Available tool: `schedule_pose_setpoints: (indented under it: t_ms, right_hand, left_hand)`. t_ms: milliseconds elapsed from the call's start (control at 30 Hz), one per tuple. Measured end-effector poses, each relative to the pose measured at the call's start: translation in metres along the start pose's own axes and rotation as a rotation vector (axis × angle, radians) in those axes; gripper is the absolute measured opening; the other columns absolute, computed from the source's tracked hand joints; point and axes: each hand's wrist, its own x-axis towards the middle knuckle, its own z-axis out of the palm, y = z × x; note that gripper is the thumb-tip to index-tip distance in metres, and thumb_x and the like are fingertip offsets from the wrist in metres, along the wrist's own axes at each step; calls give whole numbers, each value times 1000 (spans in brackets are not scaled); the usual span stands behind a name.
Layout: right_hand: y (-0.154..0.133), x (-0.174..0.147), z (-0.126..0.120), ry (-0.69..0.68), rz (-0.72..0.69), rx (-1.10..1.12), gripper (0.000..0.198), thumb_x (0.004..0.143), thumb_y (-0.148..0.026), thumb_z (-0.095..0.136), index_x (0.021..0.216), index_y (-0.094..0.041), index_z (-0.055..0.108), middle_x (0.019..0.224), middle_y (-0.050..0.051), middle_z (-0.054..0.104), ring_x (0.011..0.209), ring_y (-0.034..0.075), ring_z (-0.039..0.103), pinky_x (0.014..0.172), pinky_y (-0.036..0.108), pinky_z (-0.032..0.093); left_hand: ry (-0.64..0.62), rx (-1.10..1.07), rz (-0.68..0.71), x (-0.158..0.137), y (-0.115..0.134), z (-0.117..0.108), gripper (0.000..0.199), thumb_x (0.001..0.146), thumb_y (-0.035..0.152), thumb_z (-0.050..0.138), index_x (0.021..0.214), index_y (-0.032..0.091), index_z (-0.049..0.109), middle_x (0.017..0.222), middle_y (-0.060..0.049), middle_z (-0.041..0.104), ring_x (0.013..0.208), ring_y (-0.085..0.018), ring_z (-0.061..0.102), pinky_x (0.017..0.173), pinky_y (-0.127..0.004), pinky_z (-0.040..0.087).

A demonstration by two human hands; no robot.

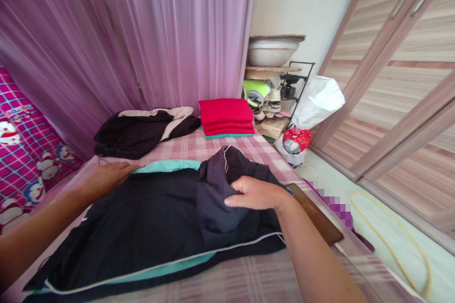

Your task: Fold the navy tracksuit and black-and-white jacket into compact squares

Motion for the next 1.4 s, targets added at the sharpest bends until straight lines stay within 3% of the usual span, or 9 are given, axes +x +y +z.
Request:
schedule_pose_setpoints:
  t_ms: [133, 400, 567, 700, 767, 900, 1033, 1167, 1400]
  right_hand:
    - [7, -9, -1, 87, 131, 14, 51, 78, -67, 55, 74, -17, 63, 69, 0, 61, 67, 16, 55, 60, 25, 44]
    - [-4, -34, 7, -172, 203, -58, 61, 73, -77, 58, 65, -17, 62, 61, 0, 61, 57, 13, 55, 53, 22, 41]
    - [23, -5, -30, 190, 417, 76, 62, 85, -71, 49, 95, -14, 70, 90, 12, 74, 70, 19, 68, 65, 28, 52]
    - [48, 51, -60, 546, 367, -352, 40, 88, -33, 58, 124, -18, 65, 128, 12, 67, 109, 24, 65, 90, 32, 50]
    - [56, 76, -68, 599, 369, -498, 58, 82, -18, 60, 140, -20, 54, 141, 11, 57, 121, 25, 59, 99, 32, 45]
    - [65, 110, -74, 513, 434, -476, 78, 82, -8, 54, 154, -26, 33, 141, 11, 58, 101, 21, 69, 89, 29, 49]
    - [76, 128, -73, 459, 390, -543, 78, 76, -5, 62, 149, -25, 43, 127, 10, 67, 101, 24, 68, 85, 29, 48]
    - [84, 125, -74, 439, 319, -608, 40, 79, -9, 61, 115, -22, 70, 109, 7, 73, 97, 24, 66, 84, 28, 48]
    - [107, 65, -57, 967, -17, -821, 35, 84, -7, 46, 109, -19, 67, 112, 12, 66, 106, 24, 61, 89, 32, 48]
  left_hand:
    - [-90, 14, 44, -35, 18, 10, 55, 87, 16, 29, 130, 27, 62, 101, -9, 69, 90, -25, 64, 85, -39, 48]
    - [50, -137, -18, -69, 32, 36, 53, 89, 25, 27, 119, 32, 69, 90, -3, 67, 82, -23, 61, 81, -38, 47]
    - [6, -40, 1, -70, 34, 33, 57, 84, 19, 28, 124, 35, 66, 92, -2, 68, 83, -22, 62, 78, -36, 47]
    - [-52, 8, 0, -69, 30, 40, 63, 87, 12, 22, 131, 33, 62, 97, -3, 68, 88, -22, 64, 81, -35, 48]
    - [-52, 28, -11, -69, 27, 45, 66, 87, 9, 19, 133, 33, 61, 100, -4, 67, 88, -23, 64, 83, -37, 48]
    - [-143, 34, -14, -67, 25, 47, 64, 88, 9, 23, 137, 32, 57, 106, -7, 67, 92, -25, 64, 86, -39, 49]
    - [-241, 22, -4, -63, 24, 42, 64, 87, 8, 26, 140, 28, 54, 111, -10, 67, 97, -26, 64, 90, -40, 48]
    - [-232, 52, 7, -61, 20, 44, 64, 88, 8, 26, 142, 31, 52, 111, -10, 66, 98, -27, 64, 89, -42, 49]
    - [-158, 49, -52, -55, 12, 43, 64, 89, 9, 25, 143, 33, 50, 116, -10, 64, 99, -26, 64, 87, -41, 50]
